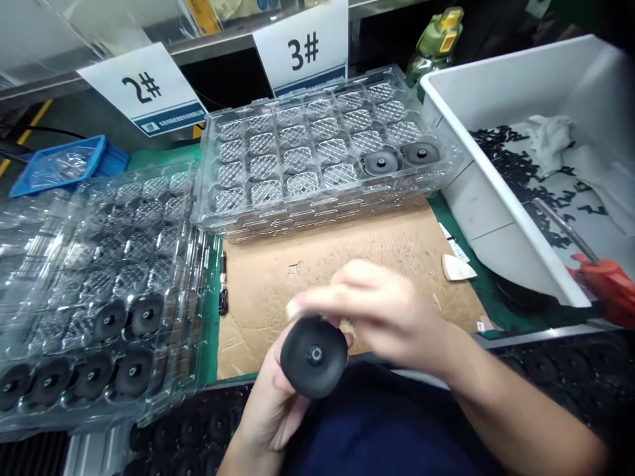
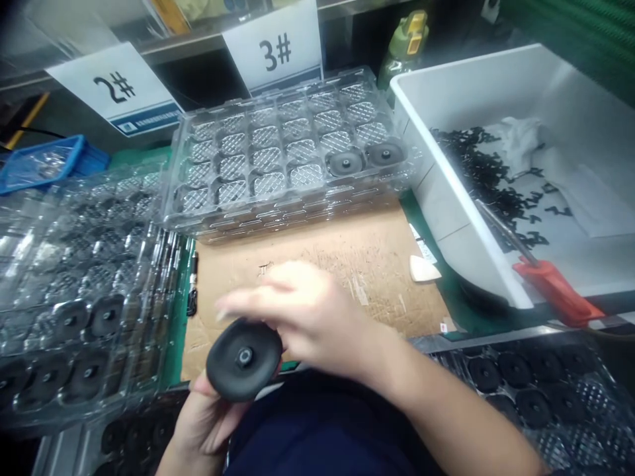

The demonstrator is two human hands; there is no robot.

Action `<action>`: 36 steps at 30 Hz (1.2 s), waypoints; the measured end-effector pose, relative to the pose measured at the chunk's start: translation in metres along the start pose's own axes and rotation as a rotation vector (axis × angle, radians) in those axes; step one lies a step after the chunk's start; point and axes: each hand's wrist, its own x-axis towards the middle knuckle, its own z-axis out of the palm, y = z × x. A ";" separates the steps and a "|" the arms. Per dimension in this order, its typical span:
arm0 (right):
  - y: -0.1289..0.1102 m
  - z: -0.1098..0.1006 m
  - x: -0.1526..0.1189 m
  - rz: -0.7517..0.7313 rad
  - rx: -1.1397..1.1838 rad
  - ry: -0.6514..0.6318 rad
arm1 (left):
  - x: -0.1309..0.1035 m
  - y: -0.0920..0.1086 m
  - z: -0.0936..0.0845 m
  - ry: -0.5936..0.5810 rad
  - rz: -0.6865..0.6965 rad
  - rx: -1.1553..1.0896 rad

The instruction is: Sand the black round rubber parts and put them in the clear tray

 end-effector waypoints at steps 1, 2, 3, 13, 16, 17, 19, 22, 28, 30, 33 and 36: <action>0.009 0.002 -0.006 0.139 -0.021 0.052 | -0.001 0.001 0.001 -0.021 -0.003 -0.032; 0.017 0.006 -0.014 0.267 -0.043 0.088 | -0.002 0.002 0.001 -0.045 -0.008 -0.065; 0.025 0.012 -0.024 0.367 -0.060 0.098 | -0.002 0.004 0.001 -0.067 -0.014 -0.093; 0.032 0.038 -0.060 0.447 -0.064 0.046 | 0.007 0.003 0.000 -0.049 -0.016 -0.099; -0.005 0.015 -0.029 0.380 -0.009 0.278 | 0.008 0.000 0.003 -0.021 0.056 -0.105; -0.017 0.012 -0.021 0.287 0.004 0.274 | 0.008 0.000 0.003 -0.020 0.057 -0.108; -0.033 0.014 -0.013 0.130 0.039 0.199 | 0.008 0.000 0.002 -0.005 0.060 -0.096; -0.039 0.021 -0.010 0.147 0.118 -0.037 | 0.007 0.002 0.000 0.086 0.129 -0.041; -0.032 0.028 0.001 0.106 -0.058 0.117 | 0.006 0.000 0.007 0.066 0.135 -0.052; -0.033 0.027 -0.005 0.035 0.007 0.109 | 0.003 0.003 0.010 0.049 0.142 -0.023; -0.036 0.018 -0.023 0.097 0.115 -0.030 | -0.001 0.008 0.011 0.031 0.136 0.002; -0.040 0.006 -0.030 0.266 -0.047 -0.002 | -0.003 0.007 0.010 0.027 0.083 -0.023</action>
